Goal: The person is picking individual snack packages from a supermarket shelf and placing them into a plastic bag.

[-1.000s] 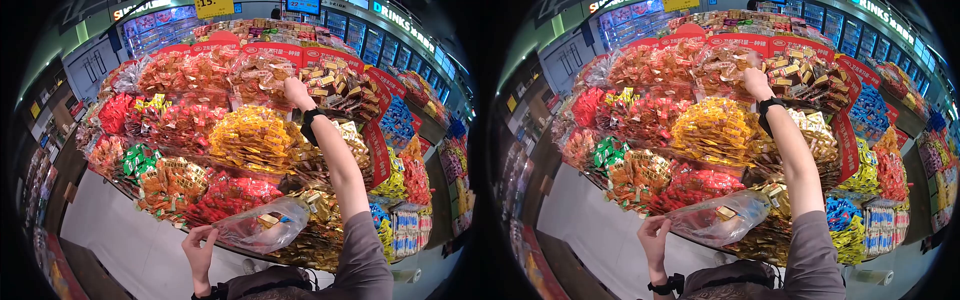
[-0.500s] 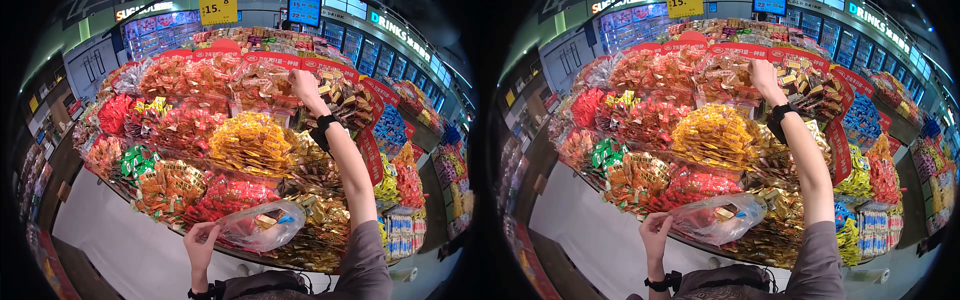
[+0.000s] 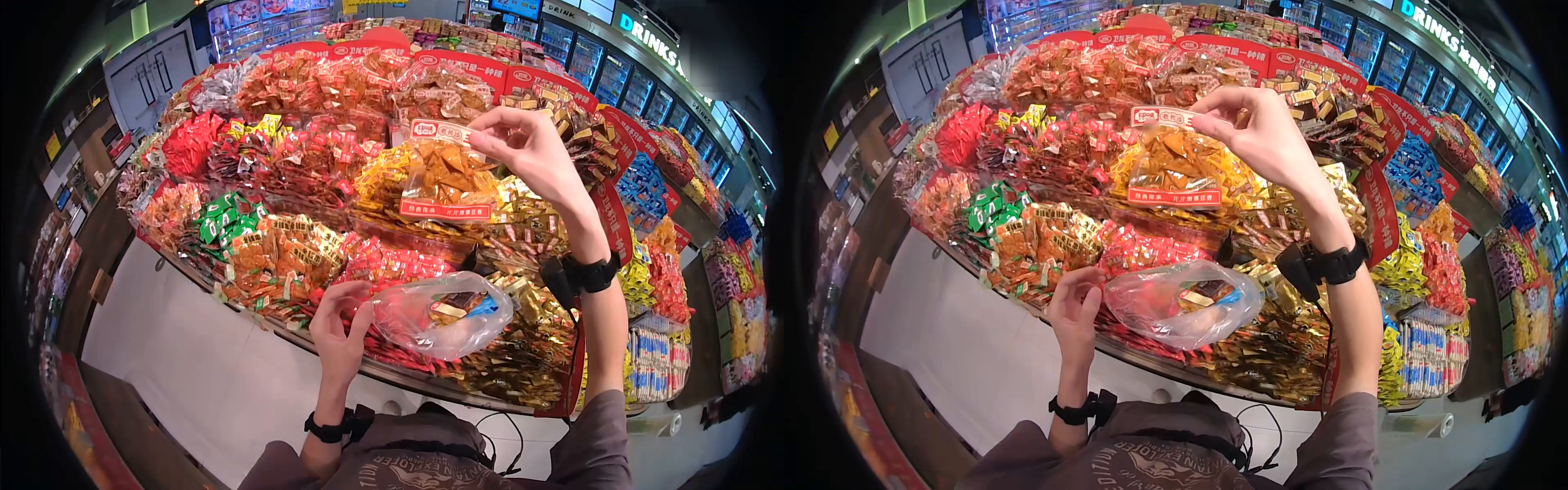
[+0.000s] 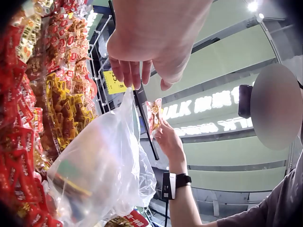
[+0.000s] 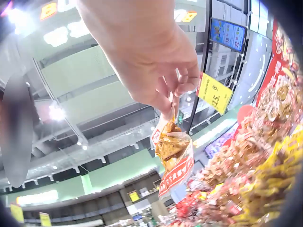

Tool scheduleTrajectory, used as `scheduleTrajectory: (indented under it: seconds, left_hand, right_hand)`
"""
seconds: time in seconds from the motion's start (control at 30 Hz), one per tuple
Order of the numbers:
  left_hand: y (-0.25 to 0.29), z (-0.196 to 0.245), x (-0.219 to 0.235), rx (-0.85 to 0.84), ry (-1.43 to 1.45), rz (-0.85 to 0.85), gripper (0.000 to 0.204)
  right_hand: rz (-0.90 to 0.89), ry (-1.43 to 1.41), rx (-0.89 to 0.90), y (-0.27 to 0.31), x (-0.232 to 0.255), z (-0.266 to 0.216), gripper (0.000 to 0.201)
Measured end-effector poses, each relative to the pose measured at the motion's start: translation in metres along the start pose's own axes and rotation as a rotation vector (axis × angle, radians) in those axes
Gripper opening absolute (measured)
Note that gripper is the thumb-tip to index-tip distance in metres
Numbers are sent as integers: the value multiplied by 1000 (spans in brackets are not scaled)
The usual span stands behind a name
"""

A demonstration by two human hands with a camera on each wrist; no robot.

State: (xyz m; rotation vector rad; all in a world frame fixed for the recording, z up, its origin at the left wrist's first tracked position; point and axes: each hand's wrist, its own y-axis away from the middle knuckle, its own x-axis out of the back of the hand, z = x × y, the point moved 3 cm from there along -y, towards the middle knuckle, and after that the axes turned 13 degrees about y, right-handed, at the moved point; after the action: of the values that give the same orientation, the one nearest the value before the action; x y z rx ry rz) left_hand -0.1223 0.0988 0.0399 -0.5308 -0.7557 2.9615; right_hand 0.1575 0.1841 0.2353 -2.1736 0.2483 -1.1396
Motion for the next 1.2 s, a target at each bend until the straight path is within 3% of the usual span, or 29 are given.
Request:
scheduleTrajectory:
  seconds: [0.13, 0.27, 0.33, 0.4, 0.47, 0.6, 0.67, 0.73, 0.8, 0.87, 1.07, 1.2]
  left_hand:
    - [-1, 13, -18, 74, 174, -89, 31]
    - [6, 10, -26, 88, 243, -207, 36]
    - [11, 14, -31, 104, 270, -145, 33]
    - [14, 12, -36, 214, 159, -195, 26]
    - [16, 2, -40, 196, 134, -119, 16]
    - [19, -7, -45, 98, 114, -4, 17]
    - [16, -4, -57, 44, 92, 56, 18]
    - [17, 6, -69, 0, 78, 150, 19]
    - [21, 4, -75, -61, 75, 167, 17]
    - [26, 2, -83, 31, 106, 138, 17]
    - [33, 13, -125, 33, 106, 83, 13]
    - [46, 6, -132, 76, 145, 95, 14]
  right_hand:
    - [-154, -74, 1, 47, -12, -49, 19]
    - [-315, -309, -134, 85, -28, -72, 14]
    - [-374, -341, -243, 99, -35, -75, 15]
    - [-370, -307, -174, 108, -41, -69, 15]
    - [-345, -411, -181, 114, -45, -68, 15]
    - [-256, -799, -257, 127, -46, -54, 31]
    - [-252, -805, -222, 137, -53, -38, 35]
    - [-302, -561, -114, 150, -55, -31, 34]
    - [-287, -414, -116, 157, -46, -34, 36]
    - [-317, -405, -148, 161, -39, -33, 41]
    - [-188, -374, -96, 173, -17, -15, 33]
    - [-253, -430, -219, 186, -5, -5, 30]
